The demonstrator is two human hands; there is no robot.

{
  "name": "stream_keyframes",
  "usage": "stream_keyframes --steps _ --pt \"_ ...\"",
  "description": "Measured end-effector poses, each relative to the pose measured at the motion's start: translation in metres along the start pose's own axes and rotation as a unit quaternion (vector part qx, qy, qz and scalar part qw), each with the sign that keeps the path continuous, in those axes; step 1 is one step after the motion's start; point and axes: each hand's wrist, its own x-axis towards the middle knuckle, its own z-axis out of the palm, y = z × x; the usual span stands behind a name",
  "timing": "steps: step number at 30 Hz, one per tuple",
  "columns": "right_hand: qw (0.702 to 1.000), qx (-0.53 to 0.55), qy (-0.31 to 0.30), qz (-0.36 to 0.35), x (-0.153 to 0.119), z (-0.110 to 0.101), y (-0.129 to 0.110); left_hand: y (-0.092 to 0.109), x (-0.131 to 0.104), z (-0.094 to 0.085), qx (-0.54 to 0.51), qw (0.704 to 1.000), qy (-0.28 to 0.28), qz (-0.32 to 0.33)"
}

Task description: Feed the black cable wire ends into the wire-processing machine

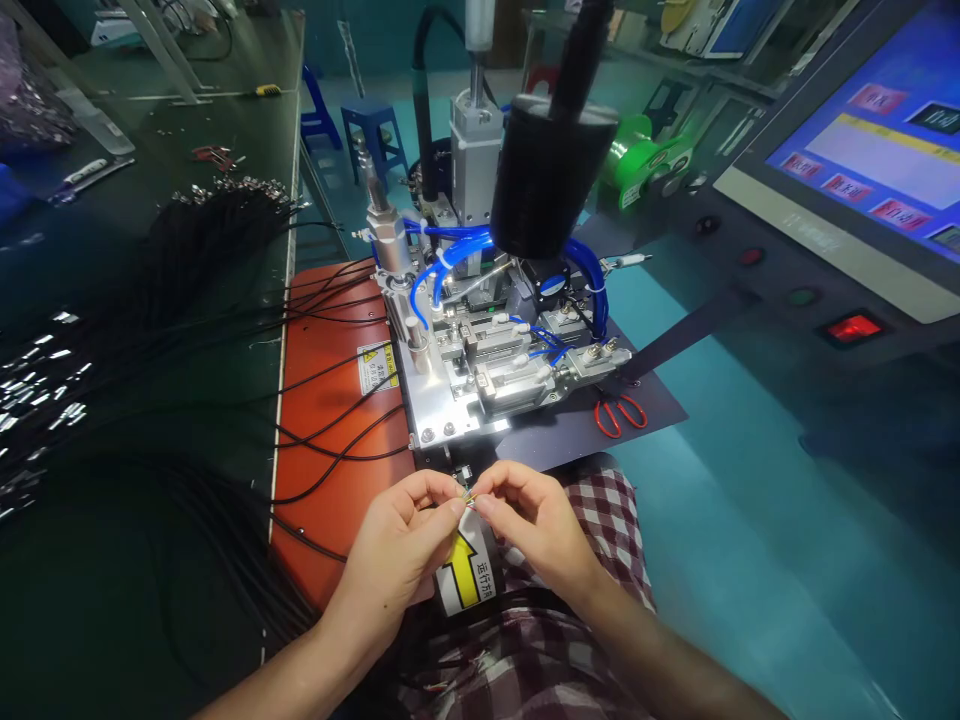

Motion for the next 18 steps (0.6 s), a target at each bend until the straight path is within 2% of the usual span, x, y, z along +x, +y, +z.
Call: stream_keyframes --steps 6,10,18 --pt "1.000 -0.001 0.008 -0.005 -0.0001 0.0001 -0.0020 0.0003 0.0004 -0.0011 -0.003 1.000 0.015 -0.006" --pt "1.000 0.002 0.017 -0.007 0.0020 -0.0023 -0.0048 0.0016 0.0006 -0.0005 -0.003 1.000 0.003 0.006" --pt "0.995 0.088 -0.038 0.037 0.0052 -0.0069 -0.0034 0.0060 -0.0003 0.0004 0.001 1.000 -0.005 0.003"
